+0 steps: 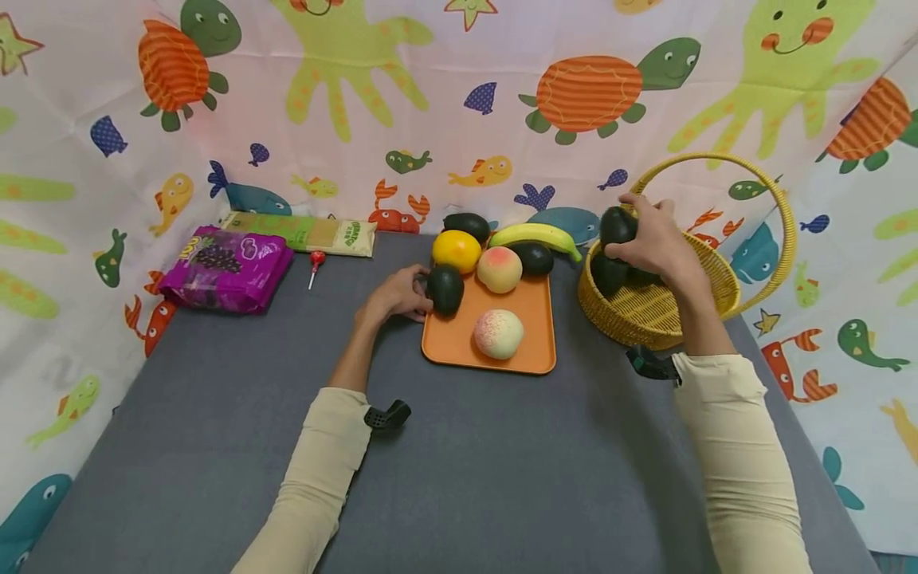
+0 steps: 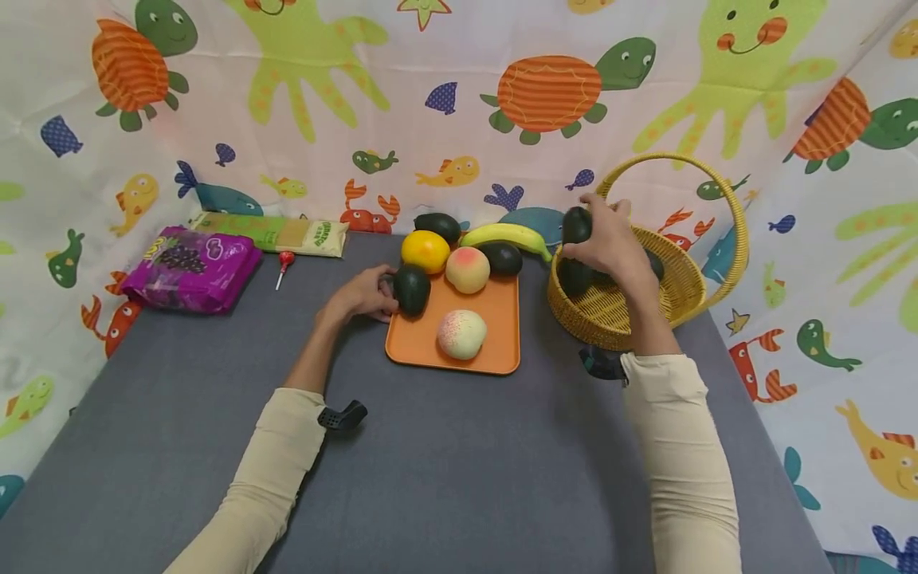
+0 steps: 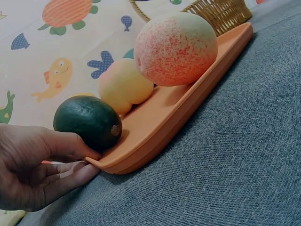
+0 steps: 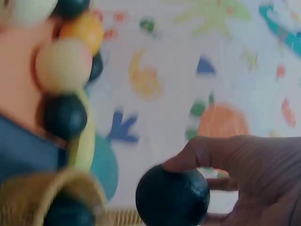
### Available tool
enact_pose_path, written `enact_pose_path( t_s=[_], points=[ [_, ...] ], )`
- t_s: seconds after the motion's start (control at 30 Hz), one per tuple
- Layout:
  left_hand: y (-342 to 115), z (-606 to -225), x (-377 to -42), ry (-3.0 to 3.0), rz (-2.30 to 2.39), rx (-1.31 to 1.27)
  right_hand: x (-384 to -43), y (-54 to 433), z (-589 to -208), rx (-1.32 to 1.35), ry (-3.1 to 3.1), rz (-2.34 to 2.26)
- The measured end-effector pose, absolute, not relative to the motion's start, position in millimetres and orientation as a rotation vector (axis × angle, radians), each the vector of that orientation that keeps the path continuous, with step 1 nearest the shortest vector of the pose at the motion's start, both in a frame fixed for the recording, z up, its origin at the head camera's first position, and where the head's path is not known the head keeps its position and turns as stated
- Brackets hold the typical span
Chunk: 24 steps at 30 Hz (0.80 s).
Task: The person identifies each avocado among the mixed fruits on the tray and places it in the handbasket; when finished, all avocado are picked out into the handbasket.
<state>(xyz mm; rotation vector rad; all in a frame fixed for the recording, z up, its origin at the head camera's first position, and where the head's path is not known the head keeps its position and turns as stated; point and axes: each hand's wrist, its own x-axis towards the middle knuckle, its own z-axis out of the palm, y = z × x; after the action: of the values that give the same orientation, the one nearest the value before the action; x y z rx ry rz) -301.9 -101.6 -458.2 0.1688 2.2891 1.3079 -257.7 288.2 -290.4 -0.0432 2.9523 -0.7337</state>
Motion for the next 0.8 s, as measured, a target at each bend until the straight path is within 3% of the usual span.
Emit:
enact_pose_path(
  t_s=[0.33,0.8],
  points=[
    [-102,-458,-301,2.287,1.309,0.169,-268,373,-330,0.443,2.944,-0.545],
    [-101,-459,-303,2.282,1.303,0.179,-269,397,-373,0.634,2.840,-0.378]
  ],
)
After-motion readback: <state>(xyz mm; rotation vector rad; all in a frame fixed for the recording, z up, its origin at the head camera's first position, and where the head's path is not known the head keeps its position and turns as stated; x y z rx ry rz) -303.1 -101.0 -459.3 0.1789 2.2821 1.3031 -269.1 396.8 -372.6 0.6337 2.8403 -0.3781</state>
